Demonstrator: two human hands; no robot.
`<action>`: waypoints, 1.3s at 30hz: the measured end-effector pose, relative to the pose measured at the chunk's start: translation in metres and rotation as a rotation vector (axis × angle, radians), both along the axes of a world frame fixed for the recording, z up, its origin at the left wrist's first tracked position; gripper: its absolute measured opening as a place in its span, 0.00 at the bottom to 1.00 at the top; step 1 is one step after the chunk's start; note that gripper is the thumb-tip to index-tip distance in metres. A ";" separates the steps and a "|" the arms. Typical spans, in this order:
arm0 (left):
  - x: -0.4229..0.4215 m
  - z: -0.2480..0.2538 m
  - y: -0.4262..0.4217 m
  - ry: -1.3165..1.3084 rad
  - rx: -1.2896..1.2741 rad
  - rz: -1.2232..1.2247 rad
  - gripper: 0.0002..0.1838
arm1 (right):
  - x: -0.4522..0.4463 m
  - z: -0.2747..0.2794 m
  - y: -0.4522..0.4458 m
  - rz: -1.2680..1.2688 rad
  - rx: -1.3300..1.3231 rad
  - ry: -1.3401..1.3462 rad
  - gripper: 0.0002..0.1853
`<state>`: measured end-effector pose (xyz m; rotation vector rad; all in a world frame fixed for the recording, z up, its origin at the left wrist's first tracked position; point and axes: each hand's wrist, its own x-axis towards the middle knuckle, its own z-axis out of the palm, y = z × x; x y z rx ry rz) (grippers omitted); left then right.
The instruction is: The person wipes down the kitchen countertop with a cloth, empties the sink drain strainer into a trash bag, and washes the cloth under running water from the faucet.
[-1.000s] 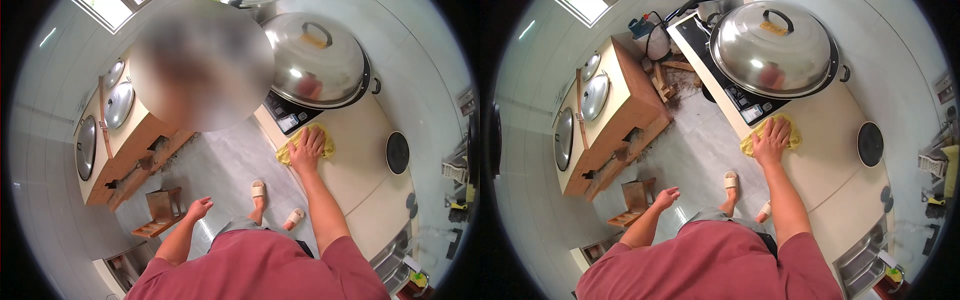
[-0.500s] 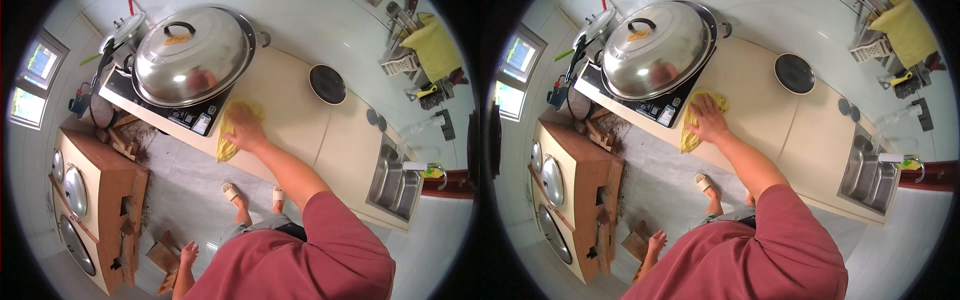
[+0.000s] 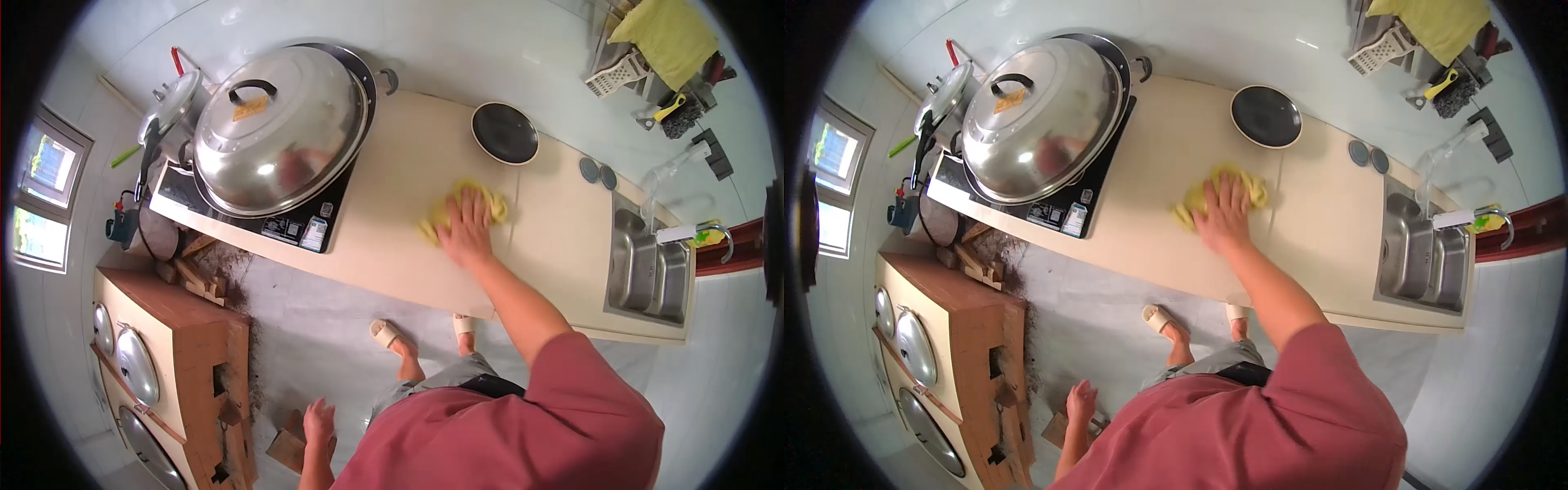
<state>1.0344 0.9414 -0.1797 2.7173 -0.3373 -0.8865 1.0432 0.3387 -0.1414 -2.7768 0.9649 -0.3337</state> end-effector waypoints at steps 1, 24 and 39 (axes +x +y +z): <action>0.014 0.026 -0.047 -0.050 -0.088 -0.022 0.22 | -0.021 0.005 0.021 0.055 -0.001 0.010 0.39; 0.148 0.032 -0.412 -0.704 -0.481 -0.586 0.33 | 0.136 -0.017 -0.123 -0.076 -0.006 -0.091 0.44; 0.137 0.040 -0.420 -0.746 -0.407 -0.614 0.27 | -0.157 0.001 -0.195 -0.322 0.045 0.025 0.46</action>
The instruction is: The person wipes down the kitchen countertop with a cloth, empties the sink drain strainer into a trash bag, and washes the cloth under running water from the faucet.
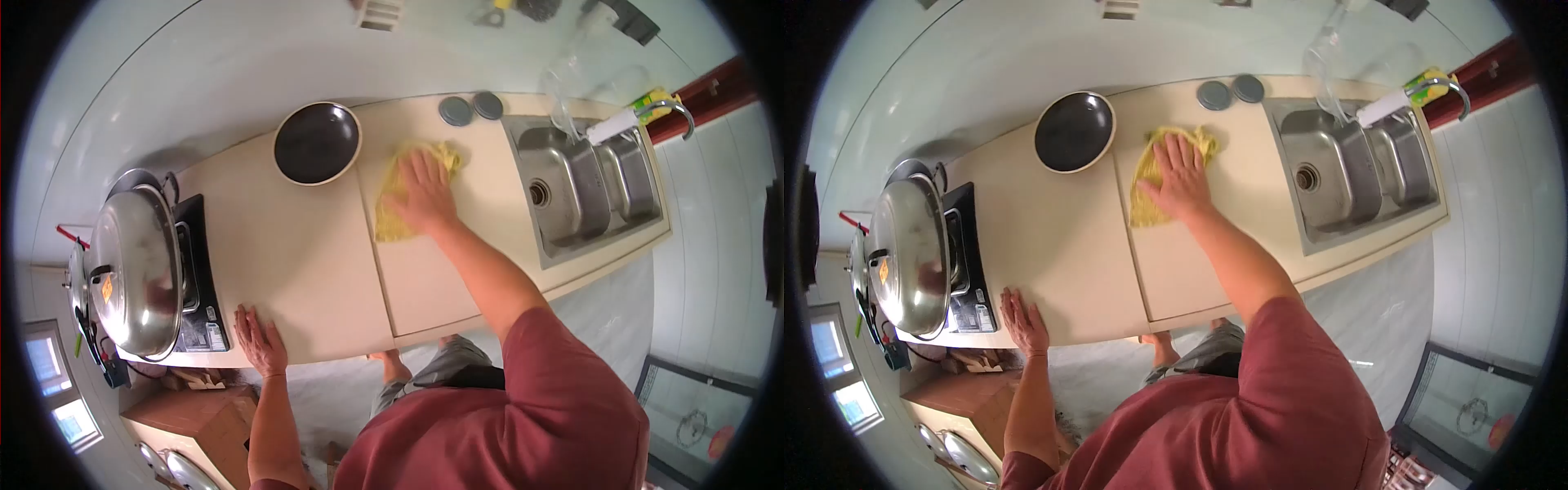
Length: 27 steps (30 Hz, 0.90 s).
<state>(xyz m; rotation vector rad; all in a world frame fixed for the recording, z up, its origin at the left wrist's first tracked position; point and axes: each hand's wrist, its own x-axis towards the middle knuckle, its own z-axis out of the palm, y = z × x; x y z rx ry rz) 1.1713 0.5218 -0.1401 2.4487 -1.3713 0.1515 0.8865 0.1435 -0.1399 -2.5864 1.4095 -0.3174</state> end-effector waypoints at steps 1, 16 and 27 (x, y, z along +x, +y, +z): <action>-0.001 -0.001 0.000 0.004 0.006 0.004 0.27 | -0.010 -0.004 -0.007 -0.015 -0.014 -0.019 0.46; -0.005 -0.011 -0.002 0.070 0.031 0.013 0.26 | -0.112 -0.008 0.113 -0.054 0.040 -0.107 0.49; 0.014 -0.024 -0.002 -0.228 0.392 0.074 0.30 | -0.366 0.019 0.120 -0.260 0.116 0.023 0.44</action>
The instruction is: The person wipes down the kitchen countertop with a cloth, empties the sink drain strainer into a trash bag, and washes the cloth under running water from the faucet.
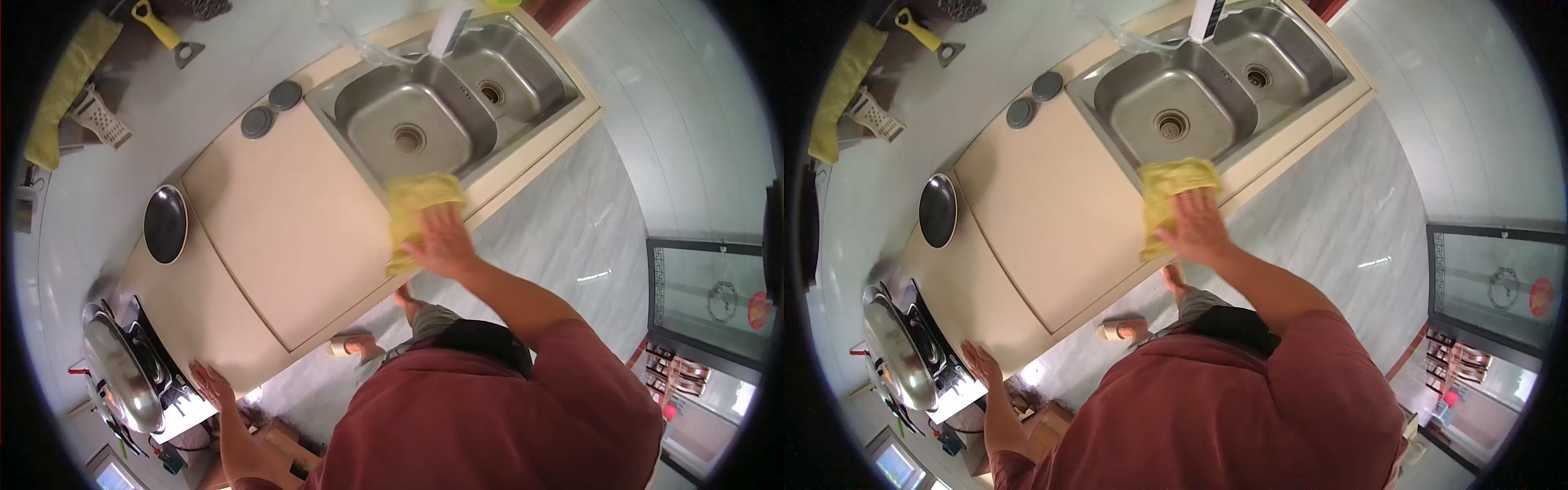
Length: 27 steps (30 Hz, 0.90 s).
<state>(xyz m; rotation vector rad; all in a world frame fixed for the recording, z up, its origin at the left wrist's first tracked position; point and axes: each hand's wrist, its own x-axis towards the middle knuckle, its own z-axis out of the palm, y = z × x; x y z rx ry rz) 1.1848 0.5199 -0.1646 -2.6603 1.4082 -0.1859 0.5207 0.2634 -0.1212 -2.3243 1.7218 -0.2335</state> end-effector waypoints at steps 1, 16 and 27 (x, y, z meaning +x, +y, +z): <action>-0.007 0.004 -0.004 0.023 0.048 0.095 0.29 | -0.029 -0.008 -0.006 -0.048 -0.077 0.035 0.44; -0.478 0.048 -0.184 0.312 0.145 -0.669 0.65 | -0.176 -0.019 -0.157 -0.637 0.212 0.343 0.46; -0.485 0.047 -0.193 0.338 -0.002 -0.677 0.53 | -0.195 -0.066 -0.281 -0.516 0.159 0.134 0.29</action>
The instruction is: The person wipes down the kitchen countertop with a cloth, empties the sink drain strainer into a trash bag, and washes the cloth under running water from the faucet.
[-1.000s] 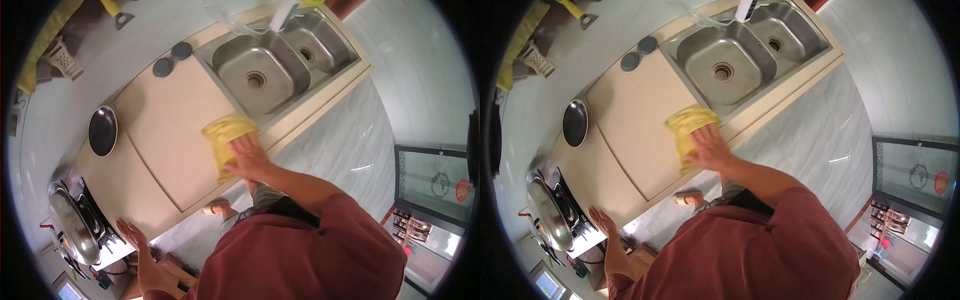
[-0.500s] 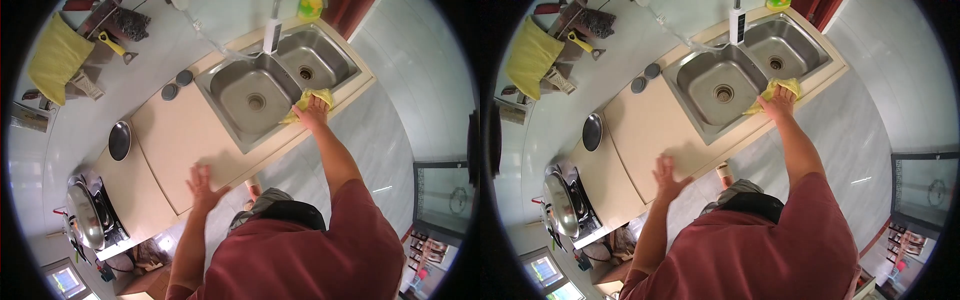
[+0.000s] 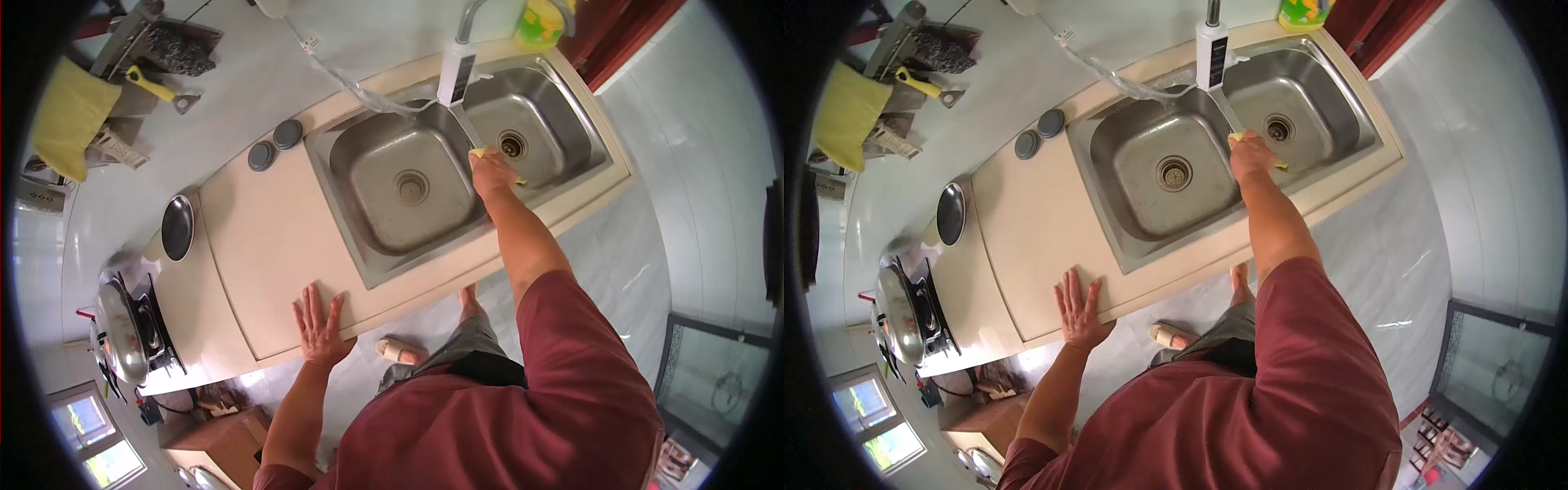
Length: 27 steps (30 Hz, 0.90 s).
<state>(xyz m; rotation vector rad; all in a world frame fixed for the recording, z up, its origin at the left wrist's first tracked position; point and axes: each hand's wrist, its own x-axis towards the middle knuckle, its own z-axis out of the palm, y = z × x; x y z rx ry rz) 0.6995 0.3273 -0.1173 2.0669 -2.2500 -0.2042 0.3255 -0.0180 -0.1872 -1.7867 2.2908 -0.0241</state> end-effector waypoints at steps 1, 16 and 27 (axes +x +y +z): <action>-0.001 0.000 -0.003 -0.001 -0.020 -0.003 0.52 | 0.005 0.001 -0.013 -0.007 -0.016 -0.029 0.29; -0.001 -0.005 -0.005 0.000 0.073 0.092 0.54 | -0.015 -0.024 -0.137 0.480 -0.125 -0.144 0.28; 0.002 -0.016 -0.008 -0.007 -0.014 0.086 0.55 | 0.235 0.017 -0.028 0.245 -0.103 -1.165 0.19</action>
